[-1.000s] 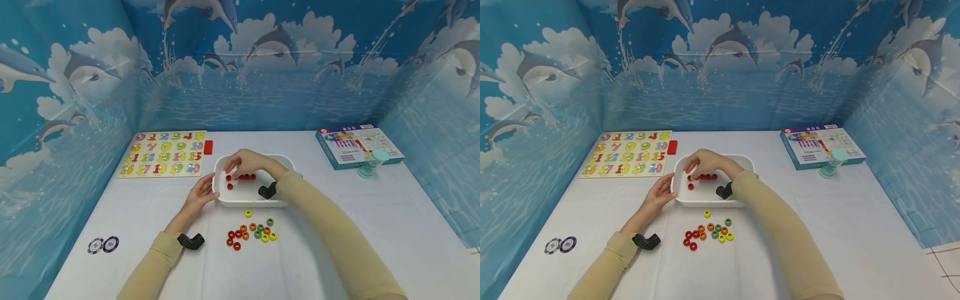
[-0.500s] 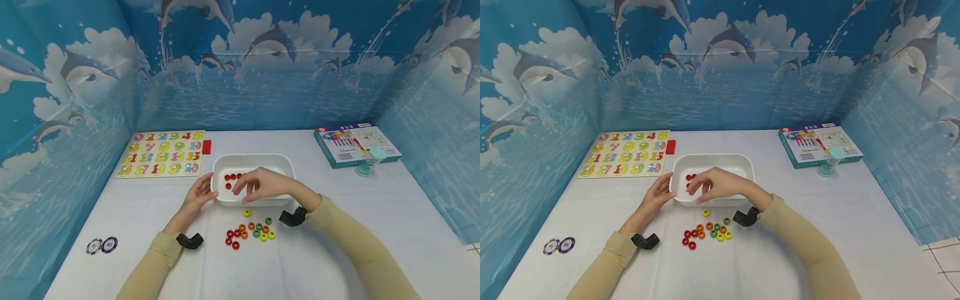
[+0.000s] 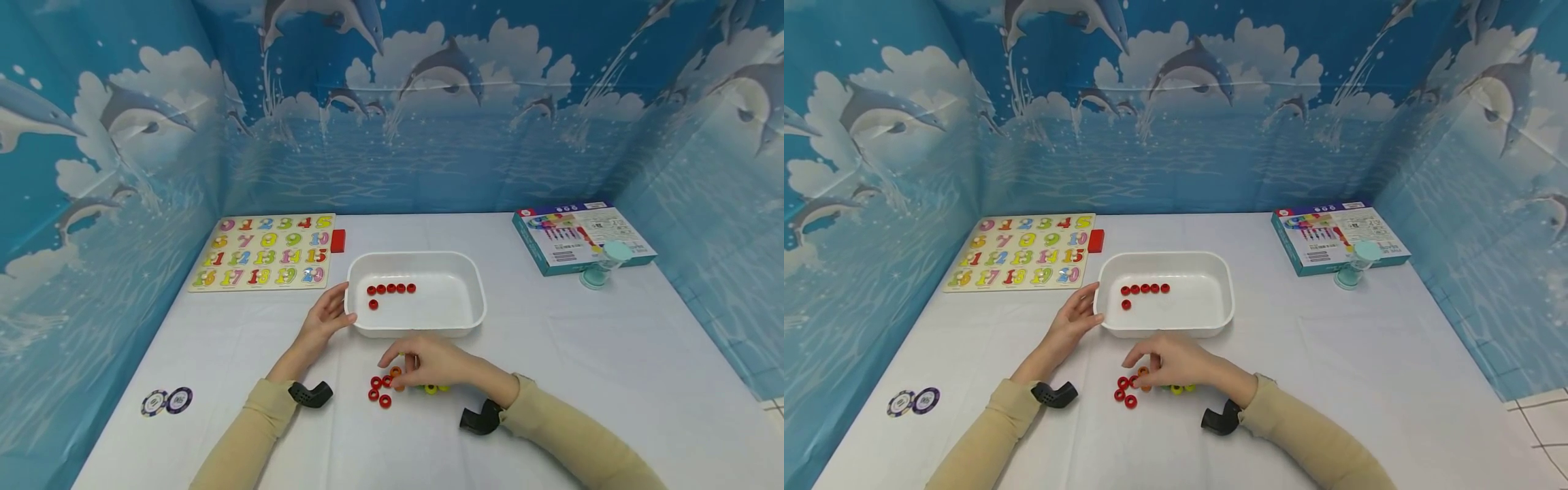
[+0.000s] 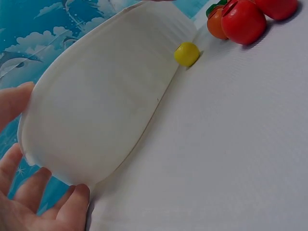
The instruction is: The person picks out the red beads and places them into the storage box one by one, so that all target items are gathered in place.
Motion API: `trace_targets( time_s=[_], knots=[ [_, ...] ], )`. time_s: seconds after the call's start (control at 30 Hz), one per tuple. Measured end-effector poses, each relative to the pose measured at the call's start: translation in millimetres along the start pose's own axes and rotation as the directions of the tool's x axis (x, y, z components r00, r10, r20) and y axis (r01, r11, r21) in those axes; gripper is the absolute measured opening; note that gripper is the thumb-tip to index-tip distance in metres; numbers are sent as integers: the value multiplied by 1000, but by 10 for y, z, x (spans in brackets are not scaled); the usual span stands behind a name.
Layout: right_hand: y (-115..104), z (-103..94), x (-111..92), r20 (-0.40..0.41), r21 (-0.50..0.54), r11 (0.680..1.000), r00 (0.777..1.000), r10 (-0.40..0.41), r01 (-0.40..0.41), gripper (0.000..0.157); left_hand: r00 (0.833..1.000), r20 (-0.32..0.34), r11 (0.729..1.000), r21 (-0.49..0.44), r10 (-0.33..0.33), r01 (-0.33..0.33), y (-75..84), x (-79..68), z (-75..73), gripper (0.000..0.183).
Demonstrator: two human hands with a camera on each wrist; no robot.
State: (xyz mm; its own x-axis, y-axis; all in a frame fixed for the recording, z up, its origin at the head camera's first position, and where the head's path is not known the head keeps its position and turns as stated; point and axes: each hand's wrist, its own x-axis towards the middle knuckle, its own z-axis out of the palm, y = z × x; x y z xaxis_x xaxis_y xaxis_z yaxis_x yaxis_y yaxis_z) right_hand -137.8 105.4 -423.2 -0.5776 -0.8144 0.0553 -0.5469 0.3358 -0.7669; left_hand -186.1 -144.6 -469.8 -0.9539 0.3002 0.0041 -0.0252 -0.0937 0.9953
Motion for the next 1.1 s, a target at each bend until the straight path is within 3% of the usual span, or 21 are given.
trace_targets(
  time_s=[0.27, 0.6, 0.83, 1.1],
  knots=[
    [113, 178, 11, -56, -176, 983, 998, 38, -47, 24, 999, -7, 999, 2, 39, -39, -8, 3, 25, 65],
    [82, 165, 3, -41, -206, 976, 997, 59, -67, 18, 1000, -8, 1000, 6, 27, -27, -7, 3, 25, 64],
    [-34, -128, -11, 90, -49, 998, 995, 49, -44, 22, 999, -15, 999, -5, 32, -32, -22, 5, 15, 65],
    [-138, -655, 160, 48, -158, 986, 997, 66, -57, 23, 999, -8, 999, -16, 44, -44, -9, -10, 23, 63]
  ],
)
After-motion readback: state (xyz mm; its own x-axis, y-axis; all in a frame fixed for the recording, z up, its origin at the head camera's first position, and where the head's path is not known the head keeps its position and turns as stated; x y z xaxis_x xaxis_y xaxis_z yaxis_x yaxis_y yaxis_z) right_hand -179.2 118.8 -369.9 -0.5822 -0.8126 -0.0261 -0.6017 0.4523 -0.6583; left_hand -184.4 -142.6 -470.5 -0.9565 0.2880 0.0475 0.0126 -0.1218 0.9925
